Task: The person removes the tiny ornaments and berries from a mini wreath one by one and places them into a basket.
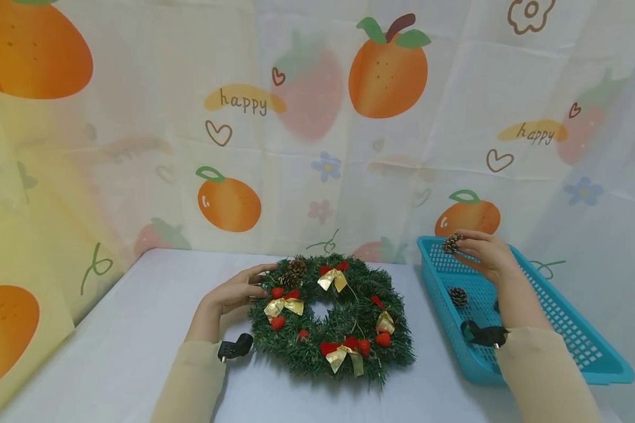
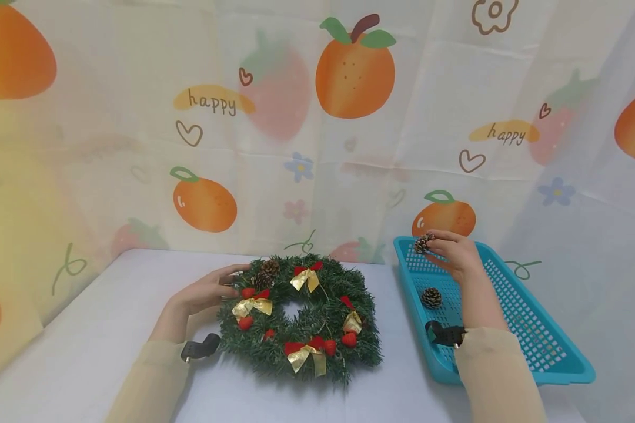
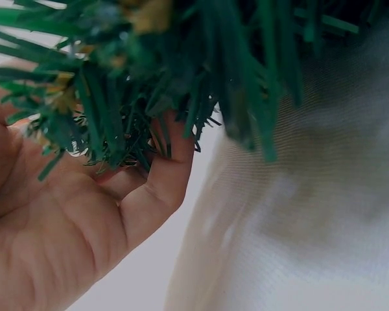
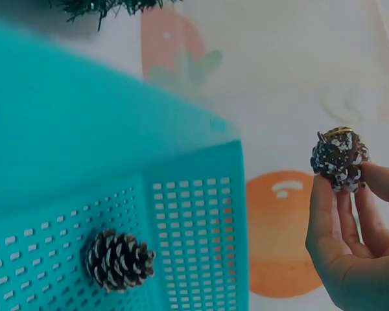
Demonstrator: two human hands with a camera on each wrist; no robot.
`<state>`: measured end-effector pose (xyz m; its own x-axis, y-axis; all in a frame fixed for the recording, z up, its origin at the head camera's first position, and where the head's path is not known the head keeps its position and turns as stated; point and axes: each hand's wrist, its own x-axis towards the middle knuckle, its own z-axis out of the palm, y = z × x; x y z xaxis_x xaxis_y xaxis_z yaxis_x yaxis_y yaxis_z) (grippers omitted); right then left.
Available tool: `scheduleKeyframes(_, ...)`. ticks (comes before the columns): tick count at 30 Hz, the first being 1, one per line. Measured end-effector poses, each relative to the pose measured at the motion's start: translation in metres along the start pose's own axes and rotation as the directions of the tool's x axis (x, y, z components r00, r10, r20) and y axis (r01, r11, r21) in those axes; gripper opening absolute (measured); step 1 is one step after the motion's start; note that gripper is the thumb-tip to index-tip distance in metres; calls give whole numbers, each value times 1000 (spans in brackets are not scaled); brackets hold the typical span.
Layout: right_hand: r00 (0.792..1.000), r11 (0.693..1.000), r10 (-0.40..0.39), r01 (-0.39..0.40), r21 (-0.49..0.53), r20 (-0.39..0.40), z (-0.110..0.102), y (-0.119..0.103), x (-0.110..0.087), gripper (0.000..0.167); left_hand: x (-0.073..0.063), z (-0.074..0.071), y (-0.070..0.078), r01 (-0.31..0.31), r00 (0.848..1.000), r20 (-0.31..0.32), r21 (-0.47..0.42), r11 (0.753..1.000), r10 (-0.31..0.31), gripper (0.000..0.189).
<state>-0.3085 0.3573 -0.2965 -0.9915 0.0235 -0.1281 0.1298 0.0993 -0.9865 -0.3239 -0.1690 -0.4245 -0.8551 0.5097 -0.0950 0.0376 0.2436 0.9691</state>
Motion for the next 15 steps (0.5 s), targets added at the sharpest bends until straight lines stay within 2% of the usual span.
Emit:
scheduleKeyframes(7, 999, 999, 22, -23, -38, -31, -12, 6, -3, 66, 2, -1, -1, 9, 1000, -8, -1, 1000, -9, 73)
scheduleKeyframes(15, 992, 993, 104, -99, 65, -70, -21, 20, -4, 60, 2, -2, -3, 8, 1000, -5, 0, 1000, -8, 73)
